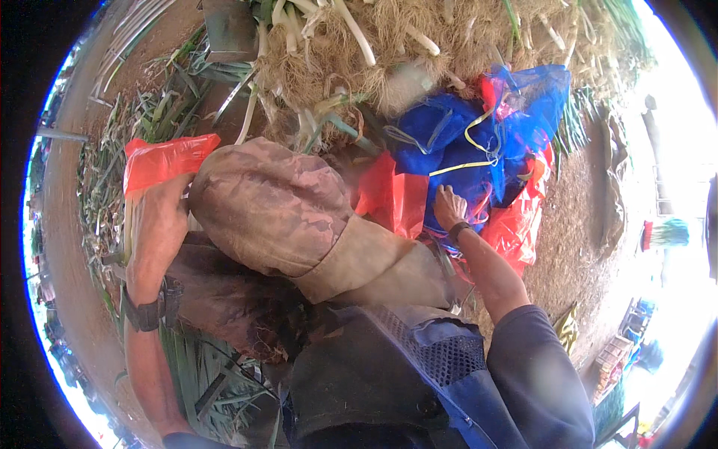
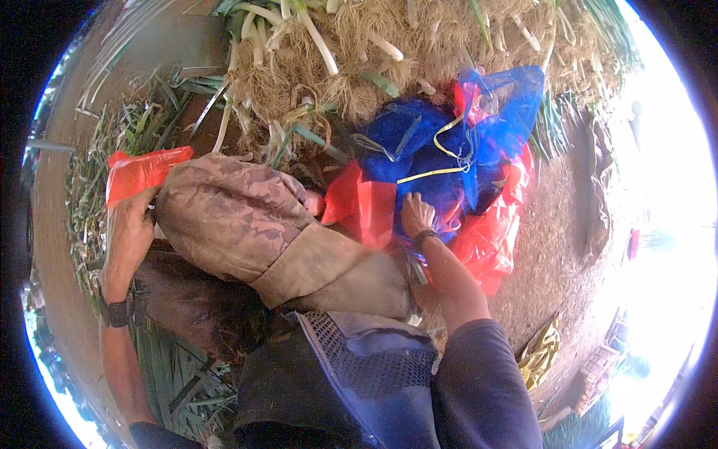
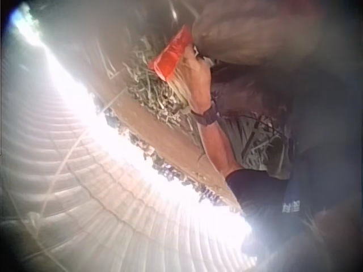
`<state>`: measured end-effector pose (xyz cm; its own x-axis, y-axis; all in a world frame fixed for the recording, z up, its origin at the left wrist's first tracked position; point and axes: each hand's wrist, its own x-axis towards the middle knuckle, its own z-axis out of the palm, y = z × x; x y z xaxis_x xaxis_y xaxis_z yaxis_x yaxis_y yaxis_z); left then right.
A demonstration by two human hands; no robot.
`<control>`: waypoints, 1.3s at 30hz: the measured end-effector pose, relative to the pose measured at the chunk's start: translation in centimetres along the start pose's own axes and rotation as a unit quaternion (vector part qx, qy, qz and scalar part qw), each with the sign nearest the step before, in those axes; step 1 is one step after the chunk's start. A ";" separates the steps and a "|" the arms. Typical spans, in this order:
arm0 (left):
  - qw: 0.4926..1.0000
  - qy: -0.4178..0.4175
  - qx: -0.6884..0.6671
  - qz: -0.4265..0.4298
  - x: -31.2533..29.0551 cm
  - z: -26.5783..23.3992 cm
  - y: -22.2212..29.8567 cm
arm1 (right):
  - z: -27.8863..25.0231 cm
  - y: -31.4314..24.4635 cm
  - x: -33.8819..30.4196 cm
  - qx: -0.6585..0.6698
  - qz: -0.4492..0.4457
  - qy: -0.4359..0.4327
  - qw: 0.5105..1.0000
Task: Trimming harvested leeks using a fixed blade, then bagging and tying them into bunches.
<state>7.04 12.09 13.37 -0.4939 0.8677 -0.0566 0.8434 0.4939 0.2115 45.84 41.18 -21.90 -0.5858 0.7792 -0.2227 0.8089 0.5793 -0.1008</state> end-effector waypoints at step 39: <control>0.461 -0.182 -0.860 0.120 4.5 2.0 18.7 | -43.7 -6.9 -9.9 0.738 -0.202 0.084 0.639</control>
<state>21.02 25.34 15.13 -0.0973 0.9924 0.0751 -0.7056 -0.1220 0.6980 43.90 39.90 23.34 -0.6592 0.7236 0.2046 -0.3151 -0.0187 -0.9489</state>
